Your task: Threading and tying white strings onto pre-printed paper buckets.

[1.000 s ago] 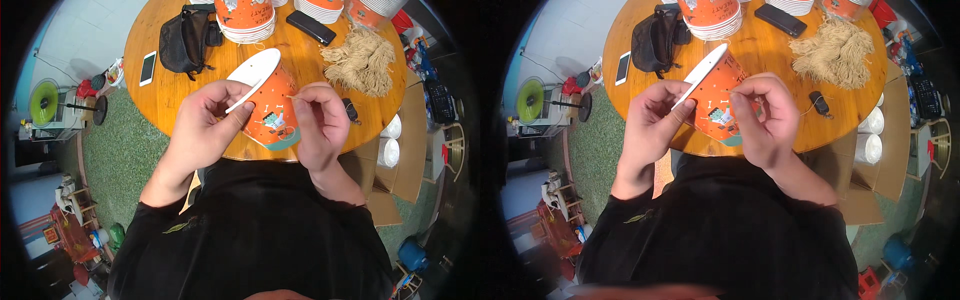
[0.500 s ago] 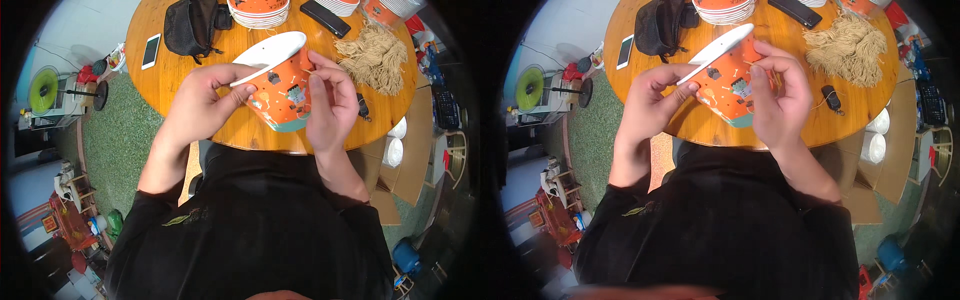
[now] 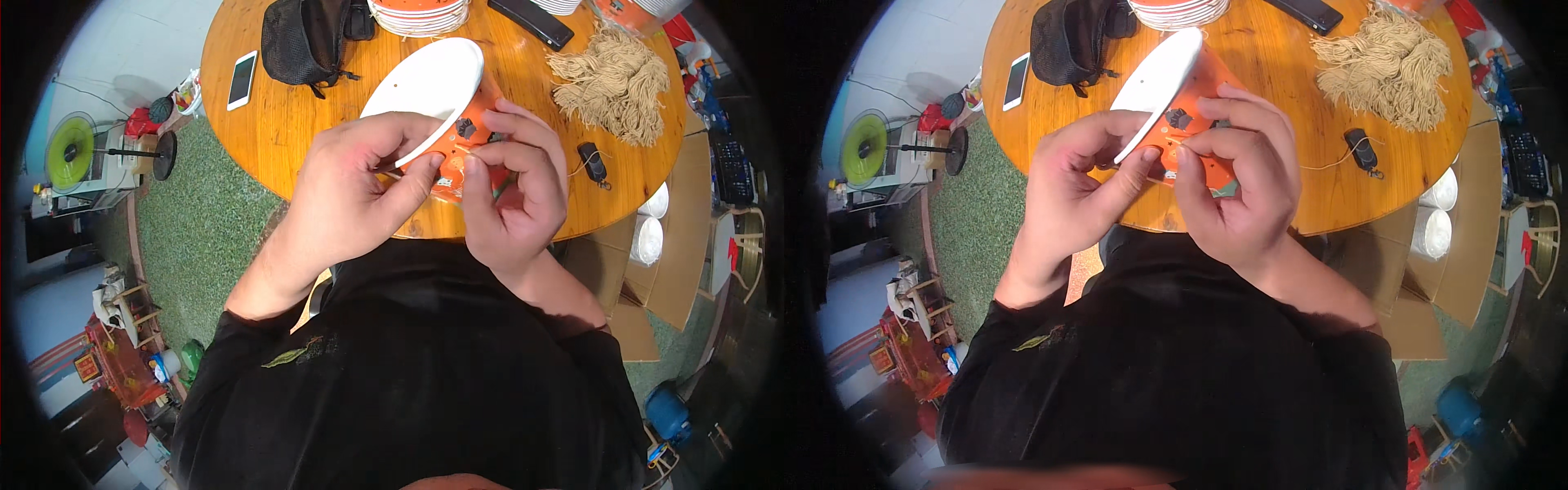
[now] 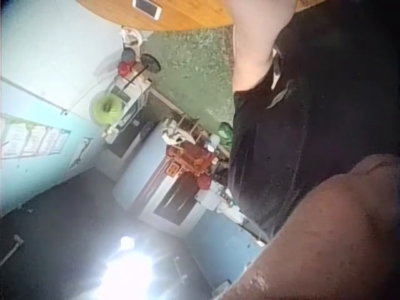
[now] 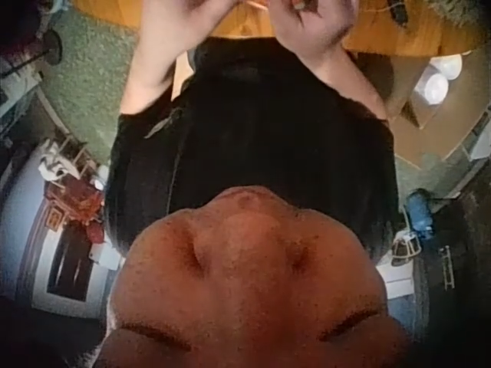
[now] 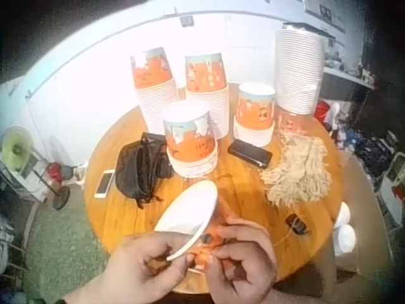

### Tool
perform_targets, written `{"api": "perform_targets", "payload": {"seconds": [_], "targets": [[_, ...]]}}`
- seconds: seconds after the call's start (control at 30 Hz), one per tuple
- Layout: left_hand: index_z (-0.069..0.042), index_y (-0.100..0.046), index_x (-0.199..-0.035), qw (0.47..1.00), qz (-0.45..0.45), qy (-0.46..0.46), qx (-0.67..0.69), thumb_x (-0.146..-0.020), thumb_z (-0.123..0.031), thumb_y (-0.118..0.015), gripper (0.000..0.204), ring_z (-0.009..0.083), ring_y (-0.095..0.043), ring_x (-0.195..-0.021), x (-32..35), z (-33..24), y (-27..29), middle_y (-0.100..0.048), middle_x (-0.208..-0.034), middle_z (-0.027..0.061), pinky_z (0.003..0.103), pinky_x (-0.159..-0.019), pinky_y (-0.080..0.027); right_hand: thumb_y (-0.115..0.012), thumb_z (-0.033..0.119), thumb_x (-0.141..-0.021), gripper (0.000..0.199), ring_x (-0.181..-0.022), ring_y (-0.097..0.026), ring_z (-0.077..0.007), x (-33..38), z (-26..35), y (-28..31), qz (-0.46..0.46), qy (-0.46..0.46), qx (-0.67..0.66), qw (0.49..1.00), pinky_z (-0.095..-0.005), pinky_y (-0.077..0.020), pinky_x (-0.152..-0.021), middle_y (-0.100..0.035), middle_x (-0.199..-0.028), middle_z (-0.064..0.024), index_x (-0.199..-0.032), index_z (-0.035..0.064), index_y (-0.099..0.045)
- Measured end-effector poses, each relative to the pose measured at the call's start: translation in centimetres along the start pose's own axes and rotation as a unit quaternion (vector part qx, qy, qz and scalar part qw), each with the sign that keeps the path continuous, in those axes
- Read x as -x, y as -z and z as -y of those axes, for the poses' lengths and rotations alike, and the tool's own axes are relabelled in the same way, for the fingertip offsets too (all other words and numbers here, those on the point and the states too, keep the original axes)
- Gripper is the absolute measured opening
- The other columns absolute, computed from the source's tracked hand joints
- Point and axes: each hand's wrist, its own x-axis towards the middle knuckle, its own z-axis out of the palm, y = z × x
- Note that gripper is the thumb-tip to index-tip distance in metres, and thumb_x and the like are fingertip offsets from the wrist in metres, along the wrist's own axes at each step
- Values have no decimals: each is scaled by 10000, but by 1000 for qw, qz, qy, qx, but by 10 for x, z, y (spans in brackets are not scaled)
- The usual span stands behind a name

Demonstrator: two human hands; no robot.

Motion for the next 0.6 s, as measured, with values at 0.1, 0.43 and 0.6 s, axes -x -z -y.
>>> {"api": "perform_targets", "payload": {"seconds": [0.1, 0.43, 0.6], "targets": [[54, -702, -1250, 1000, 22, 18, 8, -1013, -37, -722, 255, 138, -764, -892, 0, -2, 0, -780, -995, 108, 289, -796, -619, -813, -3, -821, 183, -1113, -704, -405, -1, 0, 2, 1, 1, 3, 1000, -491, -583, -1011, -717, -1132, -177, -961, 17, -698], [68, -652, -1344, 997, 60, 29, -28, -1039, -17, -701, 320, 131, -763, -990, -2, -9, 2, -791, -1103, 106, 279, -898, -617, -761, -50, -881, 153, -1215, -696, -391, -3, 8, 6, 32, -14, 21, 999, -441, -572, -1013, -697, -1192, -191, -1001, -5, -678], [68, -653, -1340, 997, 64, 23, -35, -1029, -17, -716, 329, 128, -758, -1002, -2, -11, -1, -793, -1105, 103, 272, -902, -608, -826, -11, -793, 202, -1098, -723, -400, -4, 4, 5, 8, 3, 36, 999, -473, -611, -964, -714, -1096, -168, -948, 16, -699]]}}
